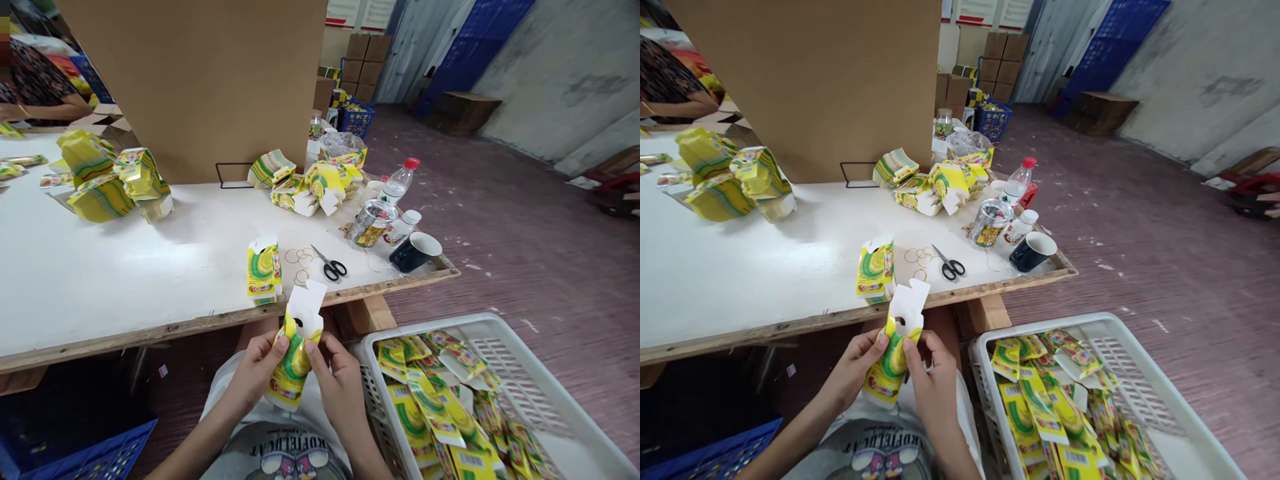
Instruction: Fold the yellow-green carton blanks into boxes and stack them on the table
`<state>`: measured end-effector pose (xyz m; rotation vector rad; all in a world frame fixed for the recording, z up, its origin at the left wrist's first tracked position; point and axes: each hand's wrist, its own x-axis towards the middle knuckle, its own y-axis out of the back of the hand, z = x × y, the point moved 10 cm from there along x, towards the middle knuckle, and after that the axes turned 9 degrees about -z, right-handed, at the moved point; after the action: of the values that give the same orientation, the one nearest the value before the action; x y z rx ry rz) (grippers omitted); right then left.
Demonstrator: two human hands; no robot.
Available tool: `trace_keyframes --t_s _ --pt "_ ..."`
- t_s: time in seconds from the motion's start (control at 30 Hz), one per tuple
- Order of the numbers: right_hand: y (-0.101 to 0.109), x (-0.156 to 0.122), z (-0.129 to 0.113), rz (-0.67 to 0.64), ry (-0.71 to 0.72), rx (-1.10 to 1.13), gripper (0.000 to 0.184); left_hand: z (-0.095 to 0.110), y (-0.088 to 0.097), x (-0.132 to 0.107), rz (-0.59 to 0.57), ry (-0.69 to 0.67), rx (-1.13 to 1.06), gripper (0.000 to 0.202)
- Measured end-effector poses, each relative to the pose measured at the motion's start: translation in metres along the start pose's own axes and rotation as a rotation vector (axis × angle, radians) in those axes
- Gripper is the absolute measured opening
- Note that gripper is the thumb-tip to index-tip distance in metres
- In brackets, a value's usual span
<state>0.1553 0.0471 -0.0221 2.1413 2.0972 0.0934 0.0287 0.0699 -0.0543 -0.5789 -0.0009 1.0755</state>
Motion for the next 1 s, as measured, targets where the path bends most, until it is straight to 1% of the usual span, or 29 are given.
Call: trace_keyframes --t_s 0.07,0.17,0.27,0.4,0.57,0.67,0.7,0.77,0.8,0.83,0.87,0.9,1.0 --pt "0.003 0.001 -0.006 -0.001 0.024 -0.059 0.027 0.008 0.0 0.0 -0.001 -0.059 0.047 0.046" --pt "0.004 0.003 -0.018 -0.022 0.084 -0.15 0.023 0.027 0.003 -0.002 0.038 -0.193 0.145 0.044" --pt "0.001 0.003 -0.025 -0.051 0.116 -0.187 0.021 0.035 0.005 -0.004 0.058 -0.228 0.191 0.04" --pt "0.0 0.003 -0.025 -0.056 0.121 -0.2 0.024 0.038 0.006 -0.007 0.096 -0.242 0.165 0.037" --pt "0.001 0.003 -0.017 -0.037 0.106 -0.177 0.024 0.031 0.008 -0.008 0.167 -0.235 0.164 0.034" --pt "0.003 0.005 -0.009 -0.021 0.077 -0.154 0.025 0.027 0.009 -0.005 0.177 -0.235 0.186 0.033" --pt "0.005 0.005 -0.007 -0.014 0.066 -0.129 0.023 0.027 0.009 -0.005 0.175 -0.235 0.211 0.032" --pt "0.009 0.005 -0.004 0.015 0.062 -0.025 0.015 0.026 0.01 -0.005 0.157 -0.22 0.26 0.038" --pt "0.012 0.005 -0.004 0.026 0.073 0.048 0.019 0.025 0.01 -0.006 0.137 -0.205 0.274 0.044" --pt "0.013 0.005 -0.005 0.025 0.09 0.12 0.028 0.025 0.009 -0.007 0.107 -0.189 0.277 0.049" --pt "0.014 0.005 -0.007 0.007 0.109 0.177 0.034 0.025 0.007 -0.008 0.068 -0.175 0.271 0.052" --pt "0.014 0.005 -0.009 -0.024 0.125 0.208 0.037 0.026 0.005 -0.009 0.026 -0.169 0.259 0.056" --pt "0.013 0.005 -0.017 -0.123 0.154 0.186 0.033 0.032 -0.003 -0.014 -0.112 -0.157 0.221 0.064"
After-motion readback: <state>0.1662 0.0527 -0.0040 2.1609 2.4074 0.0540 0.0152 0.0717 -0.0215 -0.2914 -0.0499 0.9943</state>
